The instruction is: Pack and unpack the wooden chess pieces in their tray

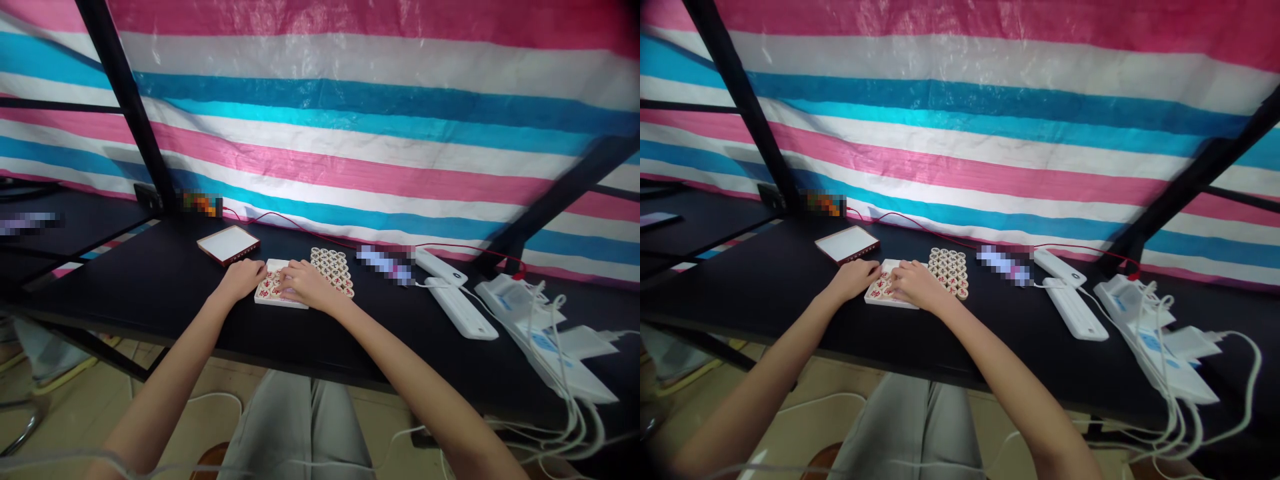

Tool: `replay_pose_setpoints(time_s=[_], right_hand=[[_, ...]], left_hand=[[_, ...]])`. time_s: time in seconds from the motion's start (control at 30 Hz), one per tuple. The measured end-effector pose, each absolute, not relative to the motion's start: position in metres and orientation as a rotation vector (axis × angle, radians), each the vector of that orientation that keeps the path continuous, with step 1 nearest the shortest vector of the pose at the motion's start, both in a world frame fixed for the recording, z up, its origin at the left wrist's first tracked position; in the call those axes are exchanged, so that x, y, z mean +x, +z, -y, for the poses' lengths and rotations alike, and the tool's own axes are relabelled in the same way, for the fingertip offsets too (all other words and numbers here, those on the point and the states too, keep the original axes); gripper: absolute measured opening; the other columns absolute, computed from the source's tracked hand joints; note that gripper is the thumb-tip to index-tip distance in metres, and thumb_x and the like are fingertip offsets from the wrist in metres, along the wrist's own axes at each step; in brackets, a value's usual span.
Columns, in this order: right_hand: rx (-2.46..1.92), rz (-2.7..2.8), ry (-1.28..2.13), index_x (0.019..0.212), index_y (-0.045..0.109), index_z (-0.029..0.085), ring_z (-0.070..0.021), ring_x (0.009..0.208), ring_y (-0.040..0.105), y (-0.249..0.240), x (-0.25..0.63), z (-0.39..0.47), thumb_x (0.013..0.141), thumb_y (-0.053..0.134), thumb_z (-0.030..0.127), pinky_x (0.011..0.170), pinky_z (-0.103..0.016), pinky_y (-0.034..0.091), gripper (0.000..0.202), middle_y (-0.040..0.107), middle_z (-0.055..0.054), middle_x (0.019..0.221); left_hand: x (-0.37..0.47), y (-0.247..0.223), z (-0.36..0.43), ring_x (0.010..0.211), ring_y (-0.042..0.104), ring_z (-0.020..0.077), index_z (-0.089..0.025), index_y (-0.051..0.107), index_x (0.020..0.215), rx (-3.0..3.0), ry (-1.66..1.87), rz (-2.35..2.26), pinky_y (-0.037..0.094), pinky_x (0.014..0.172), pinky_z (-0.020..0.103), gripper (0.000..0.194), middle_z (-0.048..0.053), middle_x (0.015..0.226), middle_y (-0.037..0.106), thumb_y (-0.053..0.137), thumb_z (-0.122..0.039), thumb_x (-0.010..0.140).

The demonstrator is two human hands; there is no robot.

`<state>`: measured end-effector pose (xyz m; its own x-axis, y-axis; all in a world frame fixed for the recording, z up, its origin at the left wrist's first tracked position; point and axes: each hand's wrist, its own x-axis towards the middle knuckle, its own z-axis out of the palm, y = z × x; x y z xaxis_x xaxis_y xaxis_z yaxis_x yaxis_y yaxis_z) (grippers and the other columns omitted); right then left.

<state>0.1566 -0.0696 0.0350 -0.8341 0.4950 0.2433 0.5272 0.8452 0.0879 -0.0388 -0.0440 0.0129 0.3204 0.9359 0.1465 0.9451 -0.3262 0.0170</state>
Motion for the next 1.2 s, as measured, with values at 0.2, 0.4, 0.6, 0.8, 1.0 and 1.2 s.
replay_pose_setpoints(time_s=[0.2,0.4,0.6,0.8,1.0,1.2], right_hand=[[-0.776,2.744,-0.165,0.089,0.069,0.023,-0.0177,0.089,0.043,0.03,0.158,0.061,0.082,0.057,0.04,0.067,-0.029,0.026,0.022,0.06,-0.004,0.097],[-0.811,2.778,-0.203,0.092,0.068,0.023,-0.0188,0.092,0.042,0.035,0.155,0.059,0.078,0.061,0.042,0.069,-0.03,0.025,0.025,0.058,-0.005,0.1],[-0.852,2.729,-0.258,0.095,0.067,0.022,-0.019,0.091,0.042,0.033,0.151,0.059,0.079,0.06,0.042,0.07,-0.031,0.024,0.026,0.057,-0.006,0.099],[-0.874,2.719,-0.15,0.088,0.069,0.023,-0.0182,0.091,0.041,0.032,0.152,0.061,0.081,0.059,0.038,0.071,-0.03,0.025,0.019,0.057,-0.004,0.099],[-0.93,2.689,-0.12,0.094,0.067,0.026,-0.0182,0.091,0.042,0.029,0.156,0.06,0.078,0.059,0.047,0.071,-0.03,0.025,0.028,0.056,-0.004,0.1],[-0.992,2.69,-0.128,0.09,0.067,0.024,-0.019,0.089,0.041,0.028,0.147,0.061,0.074,0.063,0.047,0.074,-0.031,0.025,0.028,0.056,-0.004,0.094]], left_hand=[[-0.038,0.013,0.044,0.077,0.062,0.0238,-0.019,0.063,0.084,-2.502,-0.203,1.784,0.041,0.063,0.029,0.042,0.009,0.082,0.067,0.026,-0.039,0.088],[-0.04,0.01,0.041,0.077,0.062,0.0229,-0.019,0.062,0.085,-2.489,-0.197,1.786,0.041,0.063,0.028,0.043,0.009,0.082,0.066,0.025,-0.041,0.089],[-0.041,0.009,0.041,0.078,0.062,0.0219,-0.019,0.062,0.085,-2.501,-0.197,1.782,0.041,0.064,0.027,0.043,0.009,0.083,0.067,0.025,-0.041,0.089],[-0.039,0.011,0.043,0.079,0.062,0.0217,-0.019,0.062,0.085,-2.493,-0.191,1.806,0.041,0.065,0.027,0.045,0.01,0.084,0.066,0.024,-0.041,0.089],[-0.039,0.013,0.043,0.078,0.062,0.0223,-0.019,0.062,0.083,-2.514,-0.208,1.795,0.042,0.064,0.028,0.044,0.01,0.083,0.066,0.025,-0.041,0.088],[-0.039,0.014,0.044,0.079,0.062,0.0211,-0.019,0.063,0.084,-2.502,-0.186,1.814,0.042,0.068,0.027,0.043,0.009,0.084,0.067,0.025,-0.04,0.088]])
